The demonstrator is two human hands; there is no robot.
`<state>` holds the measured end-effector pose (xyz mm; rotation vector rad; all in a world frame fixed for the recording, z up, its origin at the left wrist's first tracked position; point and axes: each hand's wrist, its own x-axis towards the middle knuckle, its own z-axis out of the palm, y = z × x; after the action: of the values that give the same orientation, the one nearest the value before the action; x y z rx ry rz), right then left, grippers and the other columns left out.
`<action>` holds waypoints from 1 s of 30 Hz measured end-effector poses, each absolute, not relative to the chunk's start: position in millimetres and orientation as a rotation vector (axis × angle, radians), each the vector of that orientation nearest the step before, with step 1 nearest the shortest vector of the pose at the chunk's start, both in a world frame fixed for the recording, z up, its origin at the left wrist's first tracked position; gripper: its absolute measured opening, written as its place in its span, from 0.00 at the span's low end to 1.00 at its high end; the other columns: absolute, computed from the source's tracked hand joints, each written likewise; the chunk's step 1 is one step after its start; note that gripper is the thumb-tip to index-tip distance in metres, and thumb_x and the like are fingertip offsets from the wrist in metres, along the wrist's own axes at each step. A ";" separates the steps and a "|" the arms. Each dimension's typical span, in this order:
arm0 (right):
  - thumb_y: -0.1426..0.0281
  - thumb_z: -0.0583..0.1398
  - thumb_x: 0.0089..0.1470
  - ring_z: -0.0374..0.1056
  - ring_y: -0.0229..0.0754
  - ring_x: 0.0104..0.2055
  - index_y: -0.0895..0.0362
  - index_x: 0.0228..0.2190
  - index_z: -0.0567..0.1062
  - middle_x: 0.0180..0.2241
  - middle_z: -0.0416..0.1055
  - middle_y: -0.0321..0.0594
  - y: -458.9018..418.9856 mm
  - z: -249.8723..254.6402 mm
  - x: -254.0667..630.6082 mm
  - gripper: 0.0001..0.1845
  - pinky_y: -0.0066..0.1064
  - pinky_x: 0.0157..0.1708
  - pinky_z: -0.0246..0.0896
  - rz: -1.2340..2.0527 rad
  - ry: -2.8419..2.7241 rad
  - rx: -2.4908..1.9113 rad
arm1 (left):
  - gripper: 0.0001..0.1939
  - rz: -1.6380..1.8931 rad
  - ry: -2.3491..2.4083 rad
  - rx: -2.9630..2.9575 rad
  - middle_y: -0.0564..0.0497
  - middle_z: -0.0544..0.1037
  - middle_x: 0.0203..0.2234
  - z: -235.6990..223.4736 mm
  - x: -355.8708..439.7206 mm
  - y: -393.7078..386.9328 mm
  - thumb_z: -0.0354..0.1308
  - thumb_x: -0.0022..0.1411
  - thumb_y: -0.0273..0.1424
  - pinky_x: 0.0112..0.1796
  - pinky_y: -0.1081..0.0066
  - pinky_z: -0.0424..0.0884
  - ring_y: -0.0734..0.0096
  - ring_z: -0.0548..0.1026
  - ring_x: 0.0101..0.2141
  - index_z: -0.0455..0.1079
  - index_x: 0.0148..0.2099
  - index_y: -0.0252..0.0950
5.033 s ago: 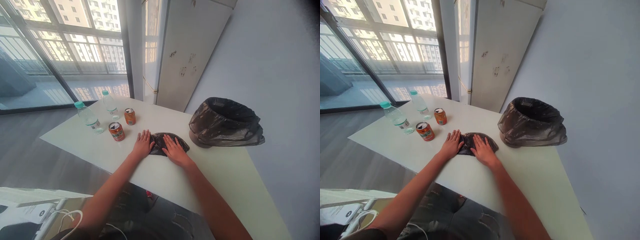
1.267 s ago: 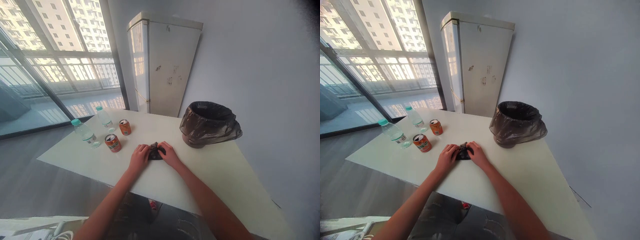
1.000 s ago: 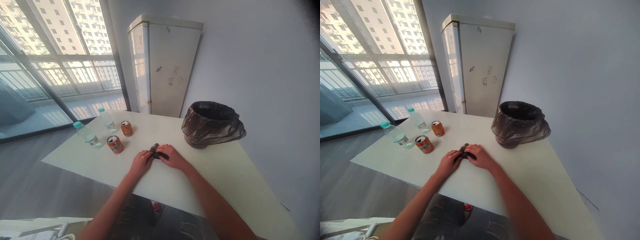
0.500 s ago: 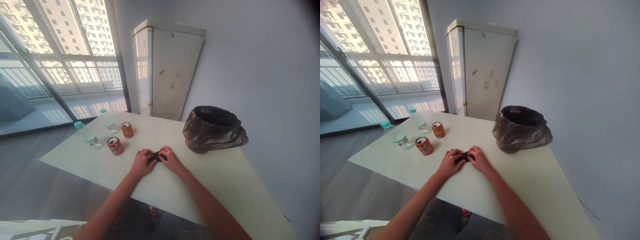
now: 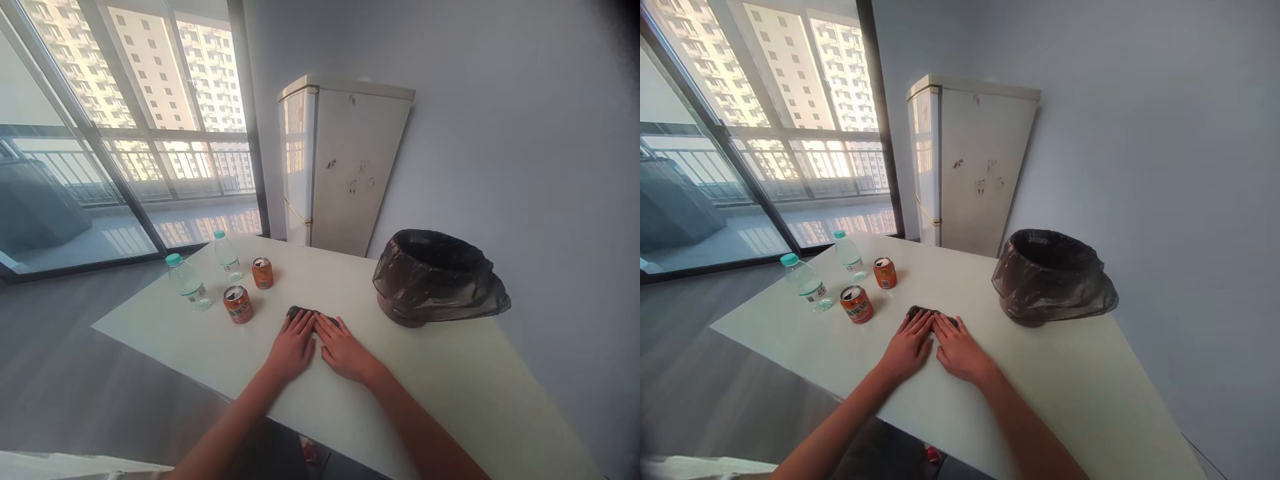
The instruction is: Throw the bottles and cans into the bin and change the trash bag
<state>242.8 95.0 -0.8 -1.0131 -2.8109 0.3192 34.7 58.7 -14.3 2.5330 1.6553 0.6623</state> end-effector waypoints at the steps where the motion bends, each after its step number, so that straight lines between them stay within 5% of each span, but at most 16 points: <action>1: 0.72 0.49 0.65 0.39 0.50 0.78 0.67 0.73 0.51 0.75 0.42 0.52 94.1 0.6 241.9 0.39 0.56 0.75 0.35 0.323 -2.815 -1.027 | 0.31 0.635 1.689 2.502 0.44 0.64 0.71 -16.5 35.2 59.7 0.50 0.72 0.30 0.69 0.43 0.56 0.49 0.60 0.71 0.58 0.75 0.36; 6: 0.74 0.49 0.64 0.41 0.53 0.78 0.69 0.72 0.54 0.75 0.44 0.55 92.4 9.6 241.6 0.37 0.60 0.74 0.38 0.362 -2.804 -1.081 | 0.26 0.546 1.770 2.390 0.43 0.65 0.70 -14.4 38.9 65.7 0.47 0.77 0.35 0.68 0.38 0.55 0.48 0.59 0.71 0.63 0.72 0.38; 9: 0.72 0.51 0.66 0.53 0.54 0.73 0.62 0.69 0.65 0.72 0.56 0.52 92.7 17.0 246.6 0.32 0.57 0.71 0.48 0.451 -2.716 -1.046 | 0.21 0.630 1.913 2.333 0.42 0.66 0.70 -5.3 42.2 64.4 0.49 0.77 0.39 0.65 0.37 0.58 0.45 0.62 0.69 0.74 0.63 0.41; 14: 0.73 0.59 0.61 0.70 0.50 0.57 0.53 0.50 0.82 0.56 0.77 0.43 98.4 27.0 262.5 0.17 0.46 0.62 0.62 0.844 -2.418 -0.875 | 0.17 0.716 1.883 2.233 0.40 0.76 0.57 1.6 46.3 63.0 0.61 0.70 0.41 0.57 0.49 0.69 0.48 0.74 0.56 0.79 0.55 0.40; 19: 0.76 0.60 0.60 0.72 0.48 0.48 0.53 0.40 0.82 0.43 0.81 0.40 109.8 16.9 266.7 0.11 0.45 0.57 0.63 0.953 -2.152 -0.806 | 0.22 0.713 1.811 2.177 0.42 0.78 0.54 1.4 44.8 69.8 0.71 0.61 0.38 0.56 0.52 0.68 0.48 0.74 0.56 0.78 0.57 0.40; 25: 0.78 0.61 0.59 0.67 0.48 0.54 0.52 0.48 0.79 0.51 0.75 0.42 113.5 5.7 260.1 0.18 0.47 0.60 0.60 0.777 -2.092 -0.807 | 0.05 0.787 1.849 2.169 0.41 0.78 0.46 -4.3 48.9 78.5 0.61 0.66 0.28 0.49 0.53 0.70 0.49 0.74 0.48 0.76 0.44 0.37; 30: 0.73 0.65 0.62 0.62 0.49 0.65 0.49 0.60 0.72 0.63 0.69 0.43 113.6 8.3 261.5 0.27 0.49 0.68 0.52 0.708 -2.122 -0.785 | 0.08 0.857 1.645 2.183 0.45 0.80 0.43 -8.7 52.2 76.3 0.53 0.69 0.25 0.46 0.61 0.72 0.60 0.77 0.43 0.71 0.46 0.39</action>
<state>261.5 113.6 8.3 -0.7853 -2.1223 0.7079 52.2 76.3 -8.7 2.1833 1.6449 0.8569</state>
